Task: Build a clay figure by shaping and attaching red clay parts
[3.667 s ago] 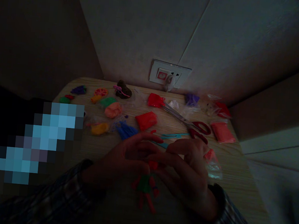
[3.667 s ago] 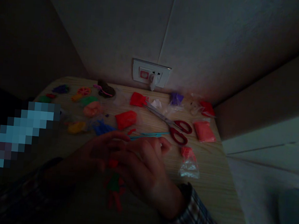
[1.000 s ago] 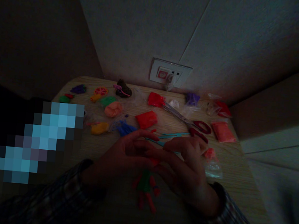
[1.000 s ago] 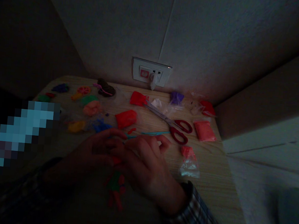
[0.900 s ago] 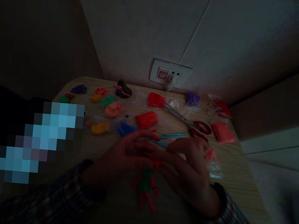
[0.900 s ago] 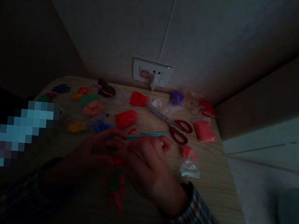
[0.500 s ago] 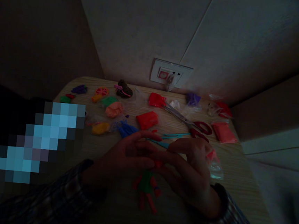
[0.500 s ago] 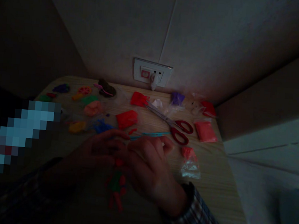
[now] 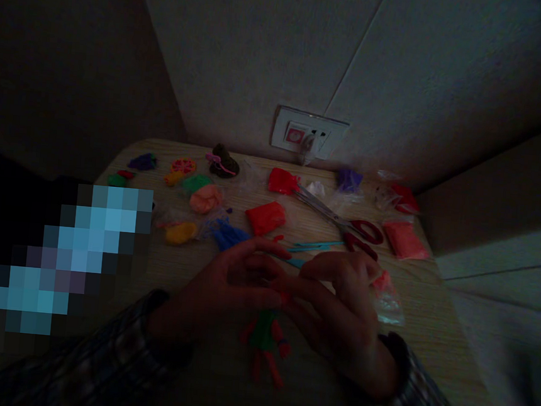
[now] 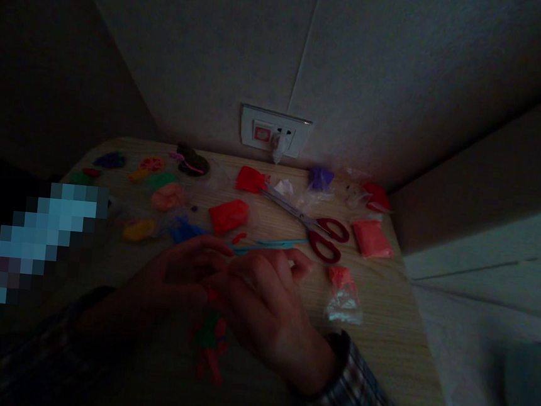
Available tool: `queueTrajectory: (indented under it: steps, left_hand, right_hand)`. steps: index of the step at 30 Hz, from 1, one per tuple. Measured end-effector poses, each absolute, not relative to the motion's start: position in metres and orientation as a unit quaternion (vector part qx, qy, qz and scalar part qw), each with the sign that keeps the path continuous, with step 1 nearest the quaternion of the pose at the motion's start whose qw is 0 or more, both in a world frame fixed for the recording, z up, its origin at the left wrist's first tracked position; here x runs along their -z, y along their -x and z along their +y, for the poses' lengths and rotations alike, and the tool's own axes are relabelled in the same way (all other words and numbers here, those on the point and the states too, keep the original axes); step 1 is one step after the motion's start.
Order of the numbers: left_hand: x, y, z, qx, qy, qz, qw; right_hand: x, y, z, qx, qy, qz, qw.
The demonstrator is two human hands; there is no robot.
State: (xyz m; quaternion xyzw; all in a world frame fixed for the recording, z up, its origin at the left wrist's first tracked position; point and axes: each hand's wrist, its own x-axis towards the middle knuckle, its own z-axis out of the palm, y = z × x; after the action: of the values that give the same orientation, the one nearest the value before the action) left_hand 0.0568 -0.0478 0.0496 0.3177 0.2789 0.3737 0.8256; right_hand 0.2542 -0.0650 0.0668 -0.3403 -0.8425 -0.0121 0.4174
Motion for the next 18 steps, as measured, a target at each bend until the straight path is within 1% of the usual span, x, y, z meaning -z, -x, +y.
queueTrajectory:
  steps: [4, 9, 14, 18]
  left_hand:
    - [-0.0501, -0.0569, -0.0467, -0.379, -0.316, 0.284, 0.822]
    - [-0.0492, -0.0576, -0.0446, -0.378, -0.308, 0.278, 0.828]
    - [-0.0516, -0.0580, -0.0448, -0.377, -0.304, 0.280, 0.829]
    - [-0.0530, -0.0584, -0.0448, -0.376, -0.299, 0.275, 0.833]
  right_hand:
    - [-0.0681, -0.2557, -0.0642, 0.018, 0.339, -0.854, 0.394]
    - [-0.0695, -0.2554, -0.0648, 0.015, 0.350, -0.841, 0.412]
    - [-0.0705, -0.2557, -0.0637, 0.016, 0.345, -0.851, 0.396]
    - [-0.0696, -0.2557, -0.0638, 0.019, 0.341, -0.849, 0.403]
